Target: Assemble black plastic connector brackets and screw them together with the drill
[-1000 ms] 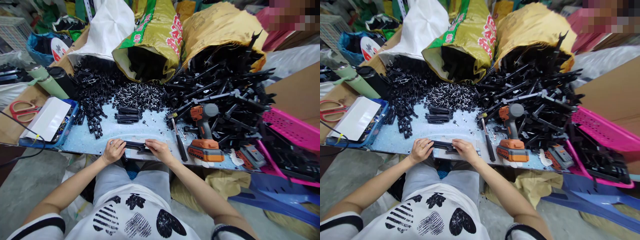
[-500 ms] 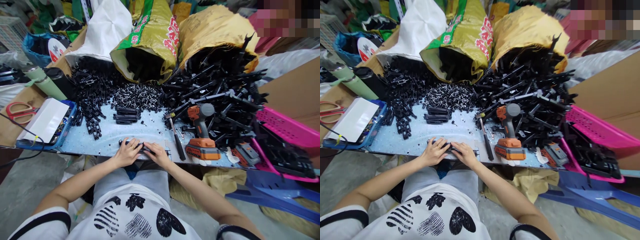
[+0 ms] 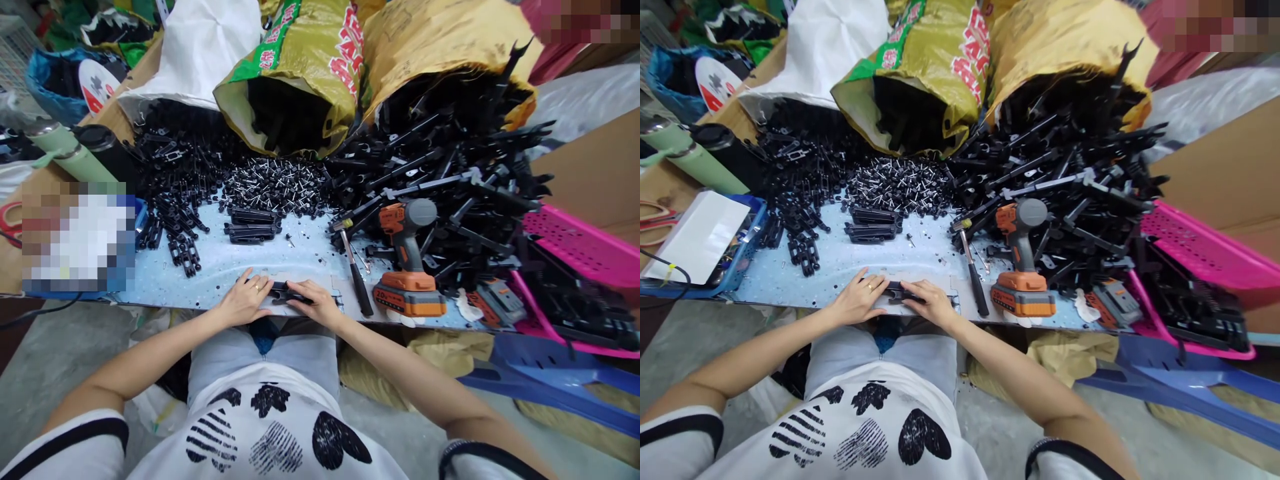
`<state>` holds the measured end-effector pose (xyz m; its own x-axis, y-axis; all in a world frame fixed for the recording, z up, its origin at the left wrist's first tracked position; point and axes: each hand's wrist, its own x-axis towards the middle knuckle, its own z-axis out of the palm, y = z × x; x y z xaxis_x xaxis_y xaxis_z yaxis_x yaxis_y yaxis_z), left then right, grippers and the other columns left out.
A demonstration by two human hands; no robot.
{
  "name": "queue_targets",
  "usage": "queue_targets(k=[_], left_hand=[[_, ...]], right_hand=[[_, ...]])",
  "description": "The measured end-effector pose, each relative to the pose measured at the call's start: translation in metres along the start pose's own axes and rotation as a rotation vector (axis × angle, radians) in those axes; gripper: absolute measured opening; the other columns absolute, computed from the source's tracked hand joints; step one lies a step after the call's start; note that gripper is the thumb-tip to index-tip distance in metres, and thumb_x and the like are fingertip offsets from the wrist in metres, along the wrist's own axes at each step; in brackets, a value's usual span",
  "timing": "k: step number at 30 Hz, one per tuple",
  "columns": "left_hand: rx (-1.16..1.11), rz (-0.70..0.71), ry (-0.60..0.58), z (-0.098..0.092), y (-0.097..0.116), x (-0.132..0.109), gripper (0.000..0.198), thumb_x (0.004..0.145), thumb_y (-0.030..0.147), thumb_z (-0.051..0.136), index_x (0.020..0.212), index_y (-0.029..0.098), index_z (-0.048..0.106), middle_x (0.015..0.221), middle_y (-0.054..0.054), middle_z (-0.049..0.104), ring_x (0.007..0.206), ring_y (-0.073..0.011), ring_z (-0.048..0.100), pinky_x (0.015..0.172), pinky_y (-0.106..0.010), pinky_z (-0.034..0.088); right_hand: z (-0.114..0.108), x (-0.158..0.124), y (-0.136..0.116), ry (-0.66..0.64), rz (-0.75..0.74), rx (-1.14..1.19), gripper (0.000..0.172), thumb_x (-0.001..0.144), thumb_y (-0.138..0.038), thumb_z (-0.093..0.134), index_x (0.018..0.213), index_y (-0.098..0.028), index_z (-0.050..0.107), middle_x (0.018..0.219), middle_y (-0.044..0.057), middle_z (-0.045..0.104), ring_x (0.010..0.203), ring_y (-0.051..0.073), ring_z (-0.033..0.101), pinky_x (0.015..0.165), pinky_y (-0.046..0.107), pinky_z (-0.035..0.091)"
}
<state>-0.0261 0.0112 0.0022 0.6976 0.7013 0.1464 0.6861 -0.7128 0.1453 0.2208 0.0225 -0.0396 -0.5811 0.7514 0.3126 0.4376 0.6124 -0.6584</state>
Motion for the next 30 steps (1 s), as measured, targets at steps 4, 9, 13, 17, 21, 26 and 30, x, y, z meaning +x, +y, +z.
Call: queue_targets(k=[4, 9, 13, 17, 21, 26, 30], left_hand=[[-0.015, -0.183, -0.07, 0.01, 0.01, 0.018, 0.051, 0.084, 0.05, 0.055, 0.115, 0.01, 0.052, 0.102, -0.015, 0.062, 0.094, -0.0276, 0.057, 0.081, -0.039, 0.042], [-0.118, -0.194, -0.02, 0.013, 0.014, 0.024, 0.038, 0.084, 0.045, 0.056, 0.107, 0.014, 0.056, 0.101, -0.013, 0.061, 0.099, -0.0277, 0.054, 0.082, -0.04, 0.041], [-0.043, -0.141, -0.075, 0.004, 0.017, 0.01, 0.057, 0.085, 0.05, 0.053, 0.123, 0.008, 0.048, 0.118, -0.019, 0.056, 0.109, -0.0301, 0.051, 0.091, -0.042, 0.039], [0.105, -0.038, -0.112, 0.004, 0.012, -0.002, 0.066, 0.088, 0.054, 0.045, 0.135, 0.008, 0.04, 0.135, -0.021, 0.046, 0.11, -0.0298, 0.052, 0.09, -0.041, 0.039], [0.053, -0.208, -0.055, 0.008, -0.005, 0.01, 0.053, 0.092, 0.052, 0.036, 0.105, 0.008, 0.063, 0.093, -0.017, 0.067, 0.082, -0.0238, 0.063, 0.069, -0.032, 0.044], [-0.024, -0.369, -0.045, -0.009, -0.021, 0.026, 0.057, 0.096, 0.048, 0.026, 0.082, 0.013, 0.068, 0.081, -0.012, 0.069, 0.074, -0.0212, 0.065, 0.063, -0.028, 0.043], [-0.154, -0.394, -0.183, -0.027, -0.032, 0.029, 0.058, 0.097, 0.047, 0.024, 0.078, 0.016, 0.07, 0.082, -0.009, 0.071, 0.077, -0.0197, 0.066, 0.066, -0.026, 0.043]], right_hand=[[0.008, -0.004, 0.0, 0.066, 0.03, -0.123, 0.046, 0.089, -0.036, 0.057, 0.132, -0.025, 0.05, 0.094, 0.007, 0.065, 0.085, 0.018, 0.059, 0.074, 0.031, 0.051], [-0.004, 0.005, 0.007, -0.073, -0.118, -0.172, 0.041, 0.091, -0.037, 0.052, 0.129, -0.023, 0.052, 0.092, 0.007, 0.064, 0.082, 0.017, 0.058, 0.071, 0.029, 0.049], [-0.026, 0.018, 0.022, -0.24, -0.248, -0.285, 0.041, 0.093, -0.043, 0.047, 0.128, -0.022, 0.053, 0.093, 0.007, 0.063, 0.082, 0.016, 0.057, 0.07, 0.027, 0.045], [-0.034, 0.021, 0.026, -0.282, -0.162, -0.64, 0.055, 0.088, -0.061, 0.042, 0.104, -0.013, 0.065, 0.081, 0.009, 0.063, 0.074, 0.018, 0.056, 0.061, 0.026, 0.037], [-0.031, 0.024, 0.007, -0.333, -0.027, -0.752, 0.066, 0.085, -0.071, 0.034, 0.072, -0.013, 0.063, 0.068, 0.009, 0.06, 0.064, 0.017, 0.056, 0.055, 0.026, 0.028], [-0.041, 0.041, -0.021, -0.413, 0.09, -0.73, 0.064, 0.088, -0.068, 0.03, 0.078, -0.014, 0.062, 0.075, 0.009, 0.064, 0.066, 0.017, 0.059, 0.053, 0.027, 0.023], [-0.049, 0.052, -0.027, -0.512, 0.117, -0.608, 0.061, 0.09, -0.065, 0.028, 0.076, -0.015, 0.061, 0.074, 0.007, 0.065, 0.067, 0.016, 0.059, 0.055, 0.027, 0.024]])
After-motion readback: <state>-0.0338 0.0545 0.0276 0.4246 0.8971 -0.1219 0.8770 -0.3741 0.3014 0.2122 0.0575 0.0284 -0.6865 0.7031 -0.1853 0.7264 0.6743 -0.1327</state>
